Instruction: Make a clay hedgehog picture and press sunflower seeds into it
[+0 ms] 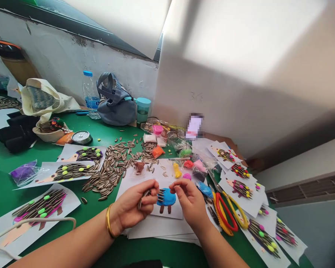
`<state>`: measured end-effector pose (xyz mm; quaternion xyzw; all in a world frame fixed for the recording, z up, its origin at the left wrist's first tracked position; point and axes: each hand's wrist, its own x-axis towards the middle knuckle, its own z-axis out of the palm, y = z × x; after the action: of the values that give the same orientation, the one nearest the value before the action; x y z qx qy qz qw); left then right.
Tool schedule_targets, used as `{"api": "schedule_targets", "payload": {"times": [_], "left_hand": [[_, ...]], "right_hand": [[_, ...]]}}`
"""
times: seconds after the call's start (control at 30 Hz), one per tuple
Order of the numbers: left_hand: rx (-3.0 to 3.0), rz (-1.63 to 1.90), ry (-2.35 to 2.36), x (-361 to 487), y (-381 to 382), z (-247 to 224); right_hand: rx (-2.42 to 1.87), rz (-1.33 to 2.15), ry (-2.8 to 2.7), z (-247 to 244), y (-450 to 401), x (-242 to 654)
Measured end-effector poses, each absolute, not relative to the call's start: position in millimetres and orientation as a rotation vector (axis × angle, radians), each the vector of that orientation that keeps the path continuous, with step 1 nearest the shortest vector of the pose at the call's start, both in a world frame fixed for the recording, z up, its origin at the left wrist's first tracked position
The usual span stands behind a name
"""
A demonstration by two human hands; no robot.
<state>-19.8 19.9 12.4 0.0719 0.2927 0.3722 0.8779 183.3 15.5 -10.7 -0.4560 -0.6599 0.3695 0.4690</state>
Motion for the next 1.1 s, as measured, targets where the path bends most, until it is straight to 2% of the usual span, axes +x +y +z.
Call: {"api": "schedule_targets", "payload": {"times": [0.2, 0.4, 1.1], "left_hand": [[-0.208, 1.057, 0.434, -38, 36, 20], [-0.089, 1.102, 0.549, -40, 41, 16], [-0.004, 1.153, 0.739, -33, 43, 6]], "right_hand": [[-1.245, 0.657, -1.915, -10, 25, 200], [-1.216, 0.693, -2.112, -4, 13, 190], [-1.152, 0.206, -2.456, -26, 3, 174]]}}
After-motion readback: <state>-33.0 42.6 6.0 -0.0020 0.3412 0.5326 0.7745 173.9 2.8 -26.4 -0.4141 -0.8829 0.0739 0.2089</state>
